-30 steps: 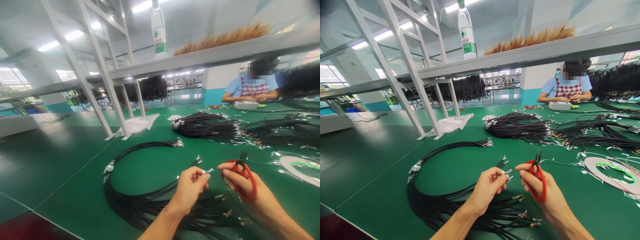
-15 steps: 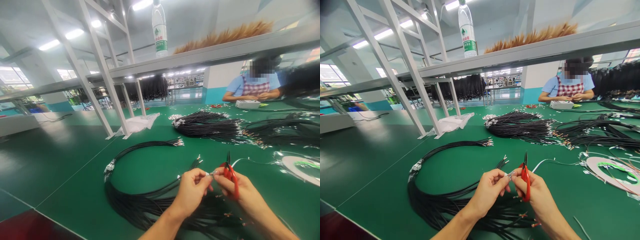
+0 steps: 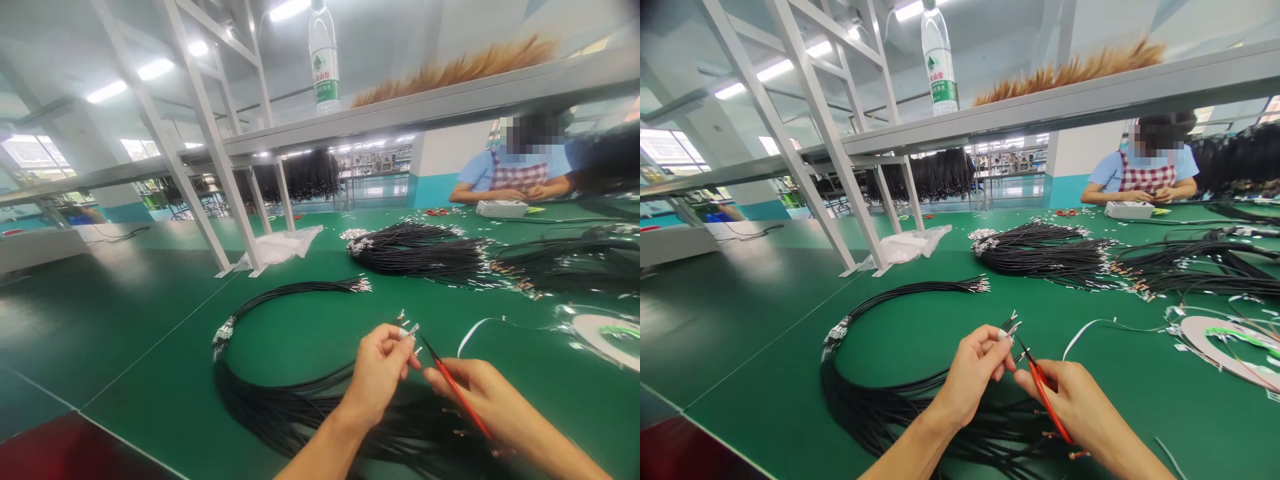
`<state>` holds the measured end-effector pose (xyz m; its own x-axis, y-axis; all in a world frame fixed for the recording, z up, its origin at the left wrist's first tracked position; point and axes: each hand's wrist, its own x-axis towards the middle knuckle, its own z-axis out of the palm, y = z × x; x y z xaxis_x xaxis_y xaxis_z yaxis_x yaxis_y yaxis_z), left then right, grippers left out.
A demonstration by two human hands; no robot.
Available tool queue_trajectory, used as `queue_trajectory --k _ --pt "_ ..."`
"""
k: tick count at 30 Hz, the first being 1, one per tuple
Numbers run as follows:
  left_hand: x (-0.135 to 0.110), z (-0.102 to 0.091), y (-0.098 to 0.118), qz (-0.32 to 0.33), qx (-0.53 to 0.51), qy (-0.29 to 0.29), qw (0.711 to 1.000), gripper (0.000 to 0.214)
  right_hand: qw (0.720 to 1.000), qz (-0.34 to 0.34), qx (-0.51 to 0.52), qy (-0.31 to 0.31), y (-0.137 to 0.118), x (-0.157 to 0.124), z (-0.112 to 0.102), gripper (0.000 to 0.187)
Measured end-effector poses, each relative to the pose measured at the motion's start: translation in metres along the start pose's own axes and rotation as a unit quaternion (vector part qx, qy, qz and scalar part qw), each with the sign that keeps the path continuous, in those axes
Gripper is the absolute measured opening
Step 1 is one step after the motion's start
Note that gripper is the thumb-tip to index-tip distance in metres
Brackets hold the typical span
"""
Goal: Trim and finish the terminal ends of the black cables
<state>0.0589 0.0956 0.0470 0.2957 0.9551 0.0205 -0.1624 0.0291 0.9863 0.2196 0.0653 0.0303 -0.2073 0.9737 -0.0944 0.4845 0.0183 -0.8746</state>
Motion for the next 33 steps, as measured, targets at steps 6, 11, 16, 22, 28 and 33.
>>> queue_trajectory --k 6,11,16,22,28,33 --pt "0.0003 0.0003 -0.0006 0.009 0.007 0.010 1.000 0.029 0.999 0.005 -0.041 0.015 0.0021 0.0018 0.0012 0.052" --pt "0.0011 -0.0001 -0.0020 0.016 0.007 0.013 1.000 0.030 0.998 0.012 -0.055 0.023 0.0047 0.0023 0.0024 0.051" --pt "0.0018 -0.0010 -0.0058 0.013 0.007 0.000 1.000 0.030 0.998 0.008 -0.053 0.021 0.0061 0.0015 0.0027 0.051" --pt "0.0016 -0.0014 -0.0065 0.010 0.013 -0.005 1.000 0.025 0.997 0.012 -0.067 0.035 0.0060 0.0020 0.0021 0.048" --pt "0.0016 -0.0011 -0.0063 0.004 0.017 -0.011 1.000 0.022 0.993 0.009 -0.103 0.057 0.0071 0.0034 0.0006 0.045" --pt "-0.0003 0.0000 -0.0010 -0.009 0.019 -0.024 0.999 0.020 0.991 0.003 -0.121 0.056 0.0081 0.0031 -0.0026 0.044"
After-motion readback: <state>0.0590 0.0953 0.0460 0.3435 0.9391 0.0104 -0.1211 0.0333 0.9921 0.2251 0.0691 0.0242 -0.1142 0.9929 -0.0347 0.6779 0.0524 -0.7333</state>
